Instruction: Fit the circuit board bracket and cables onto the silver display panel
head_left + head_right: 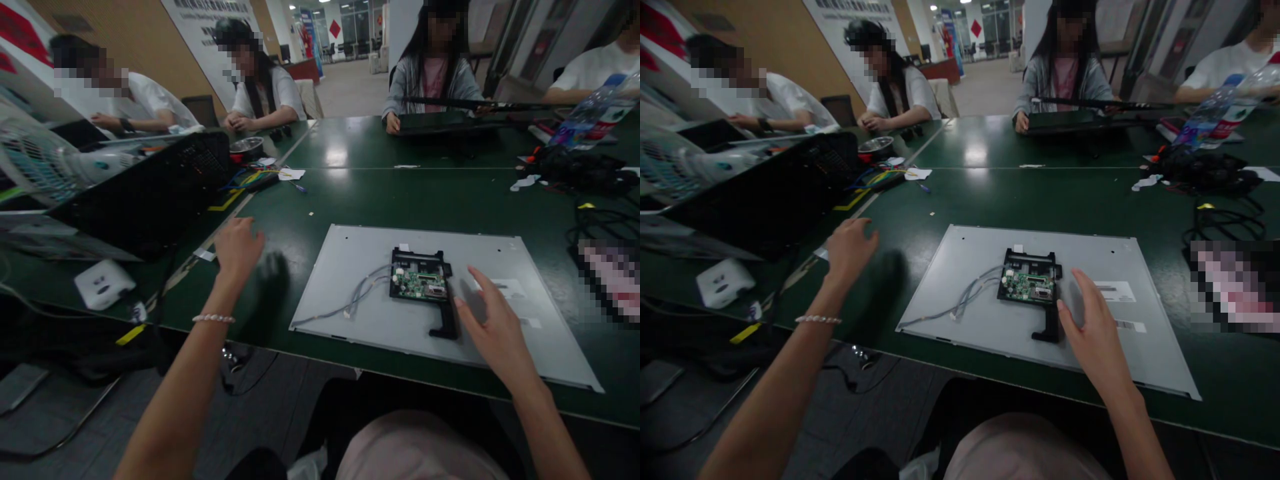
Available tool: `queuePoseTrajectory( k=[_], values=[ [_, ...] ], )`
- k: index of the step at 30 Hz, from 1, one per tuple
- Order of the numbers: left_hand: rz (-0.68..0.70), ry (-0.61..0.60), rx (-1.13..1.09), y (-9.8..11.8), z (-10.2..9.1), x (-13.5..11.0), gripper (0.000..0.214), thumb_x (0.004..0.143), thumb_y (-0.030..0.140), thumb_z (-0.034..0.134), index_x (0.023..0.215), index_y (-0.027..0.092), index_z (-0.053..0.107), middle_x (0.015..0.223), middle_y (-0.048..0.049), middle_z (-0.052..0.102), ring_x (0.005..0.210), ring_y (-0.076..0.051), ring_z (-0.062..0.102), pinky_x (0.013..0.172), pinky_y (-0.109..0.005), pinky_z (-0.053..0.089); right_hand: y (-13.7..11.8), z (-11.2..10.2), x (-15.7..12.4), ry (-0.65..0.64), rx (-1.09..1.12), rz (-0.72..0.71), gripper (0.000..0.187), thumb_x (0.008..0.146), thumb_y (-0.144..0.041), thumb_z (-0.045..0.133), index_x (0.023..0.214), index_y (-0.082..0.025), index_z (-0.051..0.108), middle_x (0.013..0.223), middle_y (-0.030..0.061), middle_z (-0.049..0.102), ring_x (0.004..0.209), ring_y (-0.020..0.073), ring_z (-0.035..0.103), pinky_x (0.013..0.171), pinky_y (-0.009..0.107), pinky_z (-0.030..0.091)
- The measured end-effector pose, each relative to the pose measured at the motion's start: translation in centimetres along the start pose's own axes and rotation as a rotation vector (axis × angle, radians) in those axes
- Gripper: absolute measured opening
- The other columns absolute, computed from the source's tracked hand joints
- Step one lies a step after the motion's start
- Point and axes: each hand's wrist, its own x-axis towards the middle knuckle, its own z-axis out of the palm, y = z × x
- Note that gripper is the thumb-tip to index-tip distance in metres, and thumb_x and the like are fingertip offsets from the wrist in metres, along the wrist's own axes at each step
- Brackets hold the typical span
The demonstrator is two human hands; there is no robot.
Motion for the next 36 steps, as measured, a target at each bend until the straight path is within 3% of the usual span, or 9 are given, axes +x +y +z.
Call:
queuePoseTrajectory(
  k=[4,9,15,18,22,25,31,36],
  values=[
    [-0.251,-0.028,0.136,-6.1,0.5,-1.1,0.058,0.089,0.039,0.060,0.136,0.007,0.048,0.122,-0.0140,0.054,0.090,-0.020,0.048,0.072,-0.024,0.037,-0.3,0.1,-0.1,-0.002,-0.006,-0.015,0.061,0.095,-0.047,0.048,0.149,-0.022,0.037,0.149,0.0141,0.048,0.132,0.0333,0.051,0.108,0.055,0.043],
    [-0.273,-0.140,0.165,-8.6,1.3,-2.1,0.047,0.089,0.036,0.057,0.125,0.006,0.057,0.105,-0.0097,0.057,0.077,-0.016,0.041,0.062,-0.020,0.022,-0.5,0.1,-0.2,-0.009,-0.017,-0.020,0.060,0.095,-0.046,0.048,0.149,-0.022,0.037,0.148,0.0142,0.048,0.132,0.0329,0.051,0.108,0.056,0.042],
    [-0.262,-0.141,0.158,-8.1,1.1,-2.5,0.030,0.090,0.025,0.048,0.104,0.006,0.067,0.079,-0.0039,0.056,0.068,-0.014,0.035,0.062,-0.020,0.018,-0.1,-0.1,-0.5,-0.008,0.000,-0.022,0.060,0.095,-0.045,0.048,0.149,-0.022,0.036,0.149,0.0141,0.048,0.132,0.0329,0.051,0.108,0.057,0.042],
    [-0.292,-0.143,0.151,-7.9,0.9,-2.3,0.031,0.089,0.024,0.048,0.105,0.005,0.067,0.070,-0.0021,0.055,0.063,-0.014,0.035,0.062,-0.020,0.020,-0.2,-0.3,-0.5,-0.011,0.016,-0.012,0.060,0.095,-0.044,0.049,0.149,-0.022,0.036,0.149,0.0141,0.048,0.133,0.0328,0.050,0.108,0.057,0.042],
    [-0.313,-0.142,0.141,-7.7,0.7,-1.9,0.039,0.086,0.029,0.052,0.115,0.005,0.064,0.069,-0.0019,0.058,0.061,-0.014,0.039,0.061,-0.020,0.023,-0.3,-0.4,-0.1,-0.030,0.010,-0.014,0.059,0.095,-0.044,0.049,0.148,-0.022,0.037,0.149,0.0133,0.049,0.135,0.0320,0.047,0.111,0.056,0.039],
    [-0.335,-0.167,0.139,-7.5,0.7,-1.6,0.037,0.086,0.030,0.051,0.111,0.007,0.066,0.065,-0.0017,0.056,0.059,-0.014,0.038,0.061,-0.020,0.025,-0.2,-0.4,0.5,-0.035,0.000,-0.009,0.058,0.095,-0.044,0.048,0.148,-0.023,0.037,0.148,0.0124,0.050,0.136,0.0307,0.047,0.113,0.055,0.037],
    [-0.390,-0.163,0.205,-7.2,1.0,-0.8,0.039,0.092,0.027,0.042,0.121,0.013,0.063,0.059,0.0002,0.048,0.057,-0.014,0.034,0.062,-0.021,0.027,0.7,0.1,1.6,-0.037,0.011,0.009,0.057,0.095,-0.043,0.048,0.147,-0.022,0.038,0.148,0.0123,0.050,0.135,0.0297,0.048,0.113,0.053,0.038],
    [-0.273,-0.106,0.325,-4.3,0.4,-0.4,0.039,0.096,0.031,0.037,0.119,0.011,0.062,0.072,-0.0047,0.057,0.060,-0.016,0.043,0.062,-0.023,0.031,1.2,0.4,2.1,-0.039,0.026,0.017,0.057,0.095,-0.043,0.050,0.147,-0.022,0.039,0.147,0.0128,0.051,0.134,0.0312,0.049,0.111,0.056,0.039]
  ],
)
